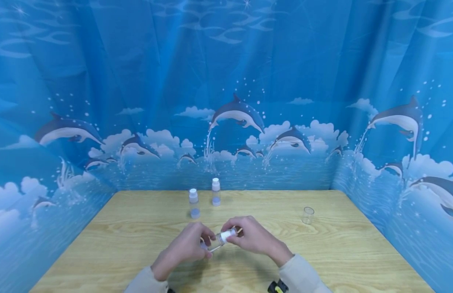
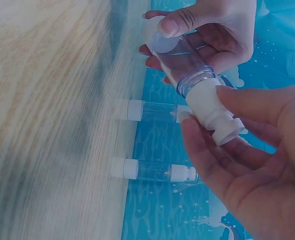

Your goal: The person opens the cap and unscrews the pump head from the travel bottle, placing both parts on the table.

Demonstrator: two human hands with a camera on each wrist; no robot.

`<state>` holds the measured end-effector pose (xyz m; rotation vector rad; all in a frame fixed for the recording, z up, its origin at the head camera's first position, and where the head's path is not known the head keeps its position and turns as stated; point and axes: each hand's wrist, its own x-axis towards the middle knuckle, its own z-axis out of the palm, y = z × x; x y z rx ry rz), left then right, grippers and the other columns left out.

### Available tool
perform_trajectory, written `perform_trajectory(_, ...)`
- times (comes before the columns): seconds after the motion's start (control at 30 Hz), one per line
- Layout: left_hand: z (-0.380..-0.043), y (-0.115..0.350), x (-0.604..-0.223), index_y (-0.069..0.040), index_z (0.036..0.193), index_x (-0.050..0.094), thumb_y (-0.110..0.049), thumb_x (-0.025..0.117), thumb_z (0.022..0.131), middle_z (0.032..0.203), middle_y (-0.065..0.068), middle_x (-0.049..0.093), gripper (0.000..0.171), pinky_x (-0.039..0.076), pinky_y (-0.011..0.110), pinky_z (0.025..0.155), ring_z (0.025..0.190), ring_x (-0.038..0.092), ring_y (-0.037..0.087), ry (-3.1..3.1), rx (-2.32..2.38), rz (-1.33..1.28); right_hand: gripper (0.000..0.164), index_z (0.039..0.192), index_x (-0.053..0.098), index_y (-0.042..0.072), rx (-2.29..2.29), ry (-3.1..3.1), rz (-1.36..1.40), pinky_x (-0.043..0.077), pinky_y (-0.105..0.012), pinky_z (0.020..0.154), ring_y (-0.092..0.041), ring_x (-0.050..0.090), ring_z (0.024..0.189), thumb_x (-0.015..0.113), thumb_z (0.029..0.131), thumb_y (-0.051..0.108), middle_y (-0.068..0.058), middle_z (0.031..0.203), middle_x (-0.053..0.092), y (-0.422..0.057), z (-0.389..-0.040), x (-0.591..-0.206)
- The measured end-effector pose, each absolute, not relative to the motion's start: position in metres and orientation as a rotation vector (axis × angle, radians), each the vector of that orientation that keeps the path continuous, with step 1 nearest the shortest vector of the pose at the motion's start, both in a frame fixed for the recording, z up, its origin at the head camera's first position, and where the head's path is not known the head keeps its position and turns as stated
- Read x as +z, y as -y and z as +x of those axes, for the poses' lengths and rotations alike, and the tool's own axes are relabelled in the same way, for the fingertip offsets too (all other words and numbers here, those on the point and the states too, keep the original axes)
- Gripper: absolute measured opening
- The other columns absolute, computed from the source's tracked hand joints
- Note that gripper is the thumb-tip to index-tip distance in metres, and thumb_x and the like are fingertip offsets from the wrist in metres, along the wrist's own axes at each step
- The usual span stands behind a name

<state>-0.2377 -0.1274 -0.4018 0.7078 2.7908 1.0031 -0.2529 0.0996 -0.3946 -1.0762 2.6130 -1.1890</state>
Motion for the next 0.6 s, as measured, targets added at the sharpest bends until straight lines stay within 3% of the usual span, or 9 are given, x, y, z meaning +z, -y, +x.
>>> perform_trajectory(0.6,-0.2402,0.1285,-0.4071,0.004,0.103,0.076,0.004,0.087,0.067,0.084,0.01,0.077,0.038,0.057,0.027,0.066,0.076,0.07,0.021,-2.748,1.107,0.773,0.021,0.108,0.076,0.01,-1.233,-2.633,-1.128,0.058,-0.017,0.077,-0.01,0.068,0.096,0.078,0.088,0.003,-0.006,0.109,0.076,-0.099,-0.2506,-0.394)
